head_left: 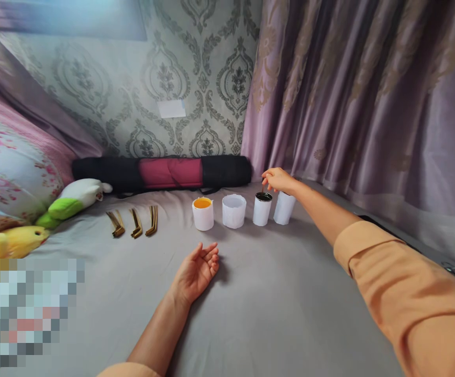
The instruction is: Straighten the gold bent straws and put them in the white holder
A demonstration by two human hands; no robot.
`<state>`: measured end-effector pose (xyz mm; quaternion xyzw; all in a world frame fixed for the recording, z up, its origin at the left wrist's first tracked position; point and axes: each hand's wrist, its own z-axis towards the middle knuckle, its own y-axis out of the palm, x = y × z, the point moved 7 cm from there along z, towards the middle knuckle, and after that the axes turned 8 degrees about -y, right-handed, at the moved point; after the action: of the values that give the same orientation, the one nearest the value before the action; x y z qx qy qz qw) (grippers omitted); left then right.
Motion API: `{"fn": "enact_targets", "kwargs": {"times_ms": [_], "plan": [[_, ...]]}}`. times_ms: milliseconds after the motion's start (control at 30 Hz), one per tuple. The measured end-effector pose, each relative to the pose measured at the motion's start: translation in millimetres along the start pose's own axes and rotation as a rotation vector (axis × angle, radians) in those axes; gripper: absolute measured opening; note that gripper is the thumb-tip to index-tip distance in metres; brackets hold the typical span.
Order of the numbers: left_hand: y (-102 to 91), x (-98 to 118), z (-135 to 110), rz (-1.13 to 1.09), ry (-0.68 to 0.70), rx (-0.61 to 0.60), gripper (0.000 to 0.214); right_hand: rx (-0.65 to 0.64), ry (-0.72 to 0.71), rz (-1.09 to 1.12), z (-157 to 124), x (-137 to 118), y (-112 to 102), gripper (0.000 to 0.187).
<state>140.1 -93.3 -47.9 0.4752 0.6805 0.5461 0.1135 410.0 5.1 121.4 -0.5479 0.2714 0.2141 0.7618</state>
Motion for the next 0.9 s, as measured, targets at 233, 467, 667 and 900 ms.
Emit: {"fn": "enact_targets", "kwargs": {"times_ms": [233,467,667,900], "plan": [[1.3,0,-2,-0.004,0.012,-0.014,0.023,0.007,-0.002,-0.006,-1,-4,-7,0.022],[-0.6,0,-1,0.001,0.010,-0.020,0.023,0.018,-0.032,0.015,-8,-14,-14,0.019],[-0.1,0,-1,0.009,0.021,-0.030,0.021,0.012,-0.054,0.126,-28,-28,-3,0.018],[-2.3,0,0,-0.003,0.021,-0.020,0.016,-0.023,-0.016,0.341,-69,-39,31,0.021]]}}
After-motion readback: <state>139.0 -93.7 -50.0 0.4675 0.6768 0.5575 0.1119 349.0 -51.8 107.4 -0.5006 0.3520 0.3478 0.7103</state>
